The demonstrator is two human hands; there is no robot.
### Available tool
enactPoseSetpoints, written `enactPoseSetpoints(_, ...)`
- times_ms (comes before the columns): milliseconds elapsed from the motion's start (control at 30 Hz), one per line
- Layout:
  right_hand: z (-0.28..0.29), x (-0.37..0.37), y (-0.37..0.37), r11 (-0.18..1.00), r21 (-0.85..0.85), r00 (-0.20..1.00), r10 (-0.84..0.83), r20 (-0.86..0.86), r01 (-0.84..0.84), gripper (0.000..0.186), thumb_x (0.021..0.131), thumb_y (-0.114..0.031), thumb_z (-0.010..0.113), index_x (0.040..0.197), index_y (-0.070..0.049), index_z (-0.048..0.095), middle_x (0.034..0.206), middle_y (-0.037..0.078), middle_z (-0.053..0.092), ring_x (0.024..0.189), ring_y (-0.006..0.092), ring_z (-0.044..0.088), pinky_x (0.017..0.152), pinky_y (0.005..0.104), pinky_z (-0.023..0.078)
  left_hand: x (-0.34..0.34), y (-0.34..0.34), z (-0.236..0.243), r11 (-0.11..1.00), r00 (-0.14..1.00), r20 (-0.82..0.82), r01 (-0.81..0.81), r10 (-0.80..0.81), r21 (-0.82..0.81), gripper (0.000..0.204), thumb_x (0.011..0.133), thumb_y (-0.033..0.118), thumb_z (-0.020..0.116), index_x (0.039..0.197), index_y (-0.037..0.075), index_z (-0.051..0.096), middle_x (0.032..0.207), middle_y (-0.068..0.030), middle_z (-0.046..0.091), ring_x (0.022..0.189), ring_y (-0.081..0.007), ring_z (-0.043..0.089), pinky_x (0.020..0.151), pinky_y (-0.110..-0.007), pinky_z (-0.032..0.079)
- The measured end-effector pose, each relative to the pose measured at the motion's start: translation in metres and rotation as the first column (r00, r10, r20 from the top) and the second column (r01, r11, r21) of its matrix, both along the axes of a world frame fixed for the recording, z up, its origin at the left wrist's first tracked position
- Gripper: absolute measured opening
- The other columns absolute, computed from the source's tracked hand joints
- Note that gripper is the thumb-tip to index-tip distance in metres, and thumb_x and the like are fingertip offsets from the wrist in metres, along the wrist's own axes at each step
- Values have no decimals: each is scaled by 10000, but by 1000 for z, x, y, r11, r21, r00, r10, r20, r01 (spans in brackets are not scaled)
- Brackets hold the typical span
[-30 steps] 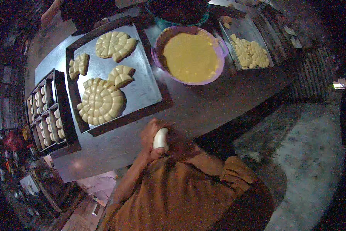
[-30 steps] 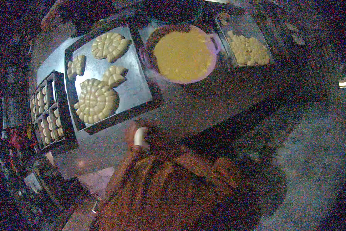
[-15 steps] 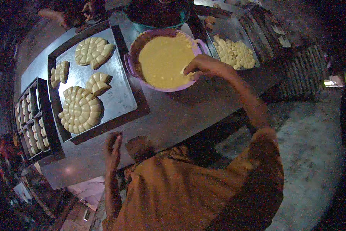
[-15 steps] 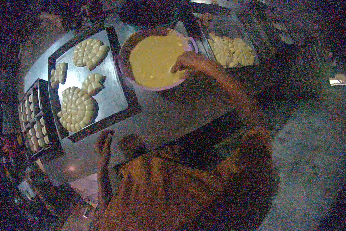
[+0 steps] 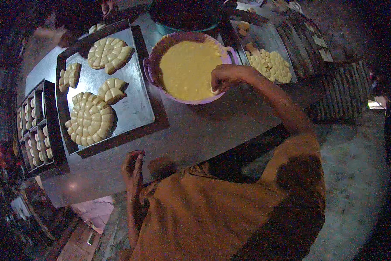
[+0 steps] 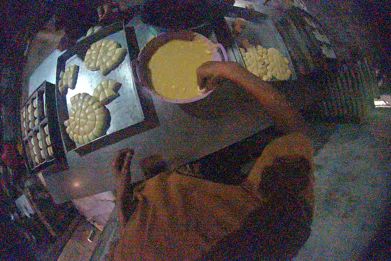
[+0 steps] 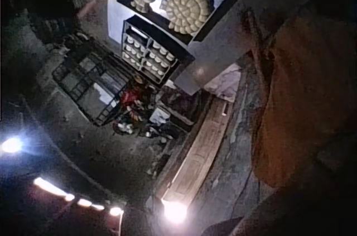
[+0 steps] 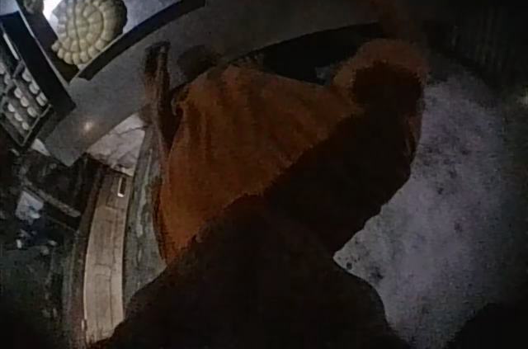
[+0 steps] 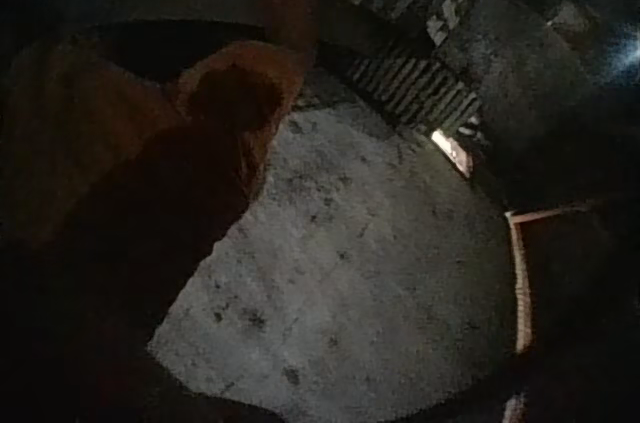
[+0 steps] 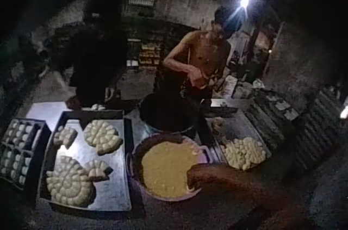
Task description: The person fills small pieces of dough with a dark filling, shapes them into rolls, and places them onto metal baking trays.
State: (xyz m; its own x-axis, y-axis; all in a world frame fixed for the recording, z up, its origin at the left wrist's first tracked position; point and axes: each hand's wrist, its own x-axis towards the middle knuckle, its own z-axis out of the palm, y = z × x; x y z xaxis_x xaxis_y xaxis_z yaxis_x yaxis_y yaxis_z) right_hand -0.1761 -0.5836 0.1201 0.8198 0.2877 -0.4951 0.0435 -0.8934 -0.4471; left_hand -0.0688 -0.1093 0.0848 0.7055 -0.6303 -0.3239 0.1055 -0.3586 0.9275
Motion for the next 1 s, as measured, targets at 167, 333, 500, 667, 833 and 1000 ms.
enactPoseSetpoints(167, -4, 2, 10, 988, -105, 974, -132, -184, 114, 243, 718, -117, 755, 954, -67, 729, 820, 112, 708, 796, 248, 680, 702, 372, 523, -5, -5, 0, 998, 998, -69, -13, 9, -59, 168, 955, 156, 584, 1013, 9, 640, 1034, -104, 675, 999, -180, 612, 923, -314, 454)
enactPoseSetpoints(333, 30, -14, 17, 907, 298, 955, -284, -86, 297, 258, 776, -133, 748, 1019, -62, 700, 1043, 90, 674, 958, 219, 642, 822, 336, 509, -9, -17, 16, 995, 968, -251, -9, -16, -98, 197, 959, 191, 581, 1038, 23, 649, 1034, -94, 667, 1015, -192, 607, 942, -327, 450)
enactPoseSetpoints(500, 14, -23, 108, 396, 749, 805, -509, -304, 532, 475, 835, -87, 709, 1268, -80, 516, 1177, 68, 588, 1094, 185, 575, 917, 327, 484, -22, -45, 3, 939, 639, -749, -117, -178, -324, 396, 979, 316, 537, 1225, 7, 560, 1137, -102, 627, 1041, -233, 603, 951, -346, 454)
enactPoseSetpoints(667, 36, -11, 222, -205, 836, 663, -525, -533, 509, 706, 828, -35, 700, 1416, -120, 319, 1228, 79, 551, 1137, 186, 556, 948, 331, 486, -29, -64, 47, 895, 379, -896, -280, -230, -348, 481, 977, 400, 514, 1288, 33, 495, 1206, -84, 591, 1089, -212, 583, 922, -341, 476)
enactPoseSetpoints(833, 43, 2, 277, -394, 839, 577, -609, -545, 377, 708, 829, -21, 693, 1424, -113, 321, 1258, 80, 543, 1152, 202, 553, 958, 352, 492, -12, -35, 55, 896, 464, -875, -317, -141, -312, 358, 986, 395, 504, 1176, 95, 547, 1127, -53, 611, 1028, -201, 600, 853, -327, 517)
enactPoseSetpoints(1000, -26, 2, 308, -556, 797, 351, -716, -603, 236, 483, 851, -3, 662, 1305, -66, 507, 1284, 99, 552, 1153, 225, 562, 928, 369, 530, 19, -8, 53, 860, 405, -904, -402, -140, -313, 326, 998, 382, 484, 1134, 90, 531, 1101, -54, 610, 970, -196, 610, 807, -293, 523)
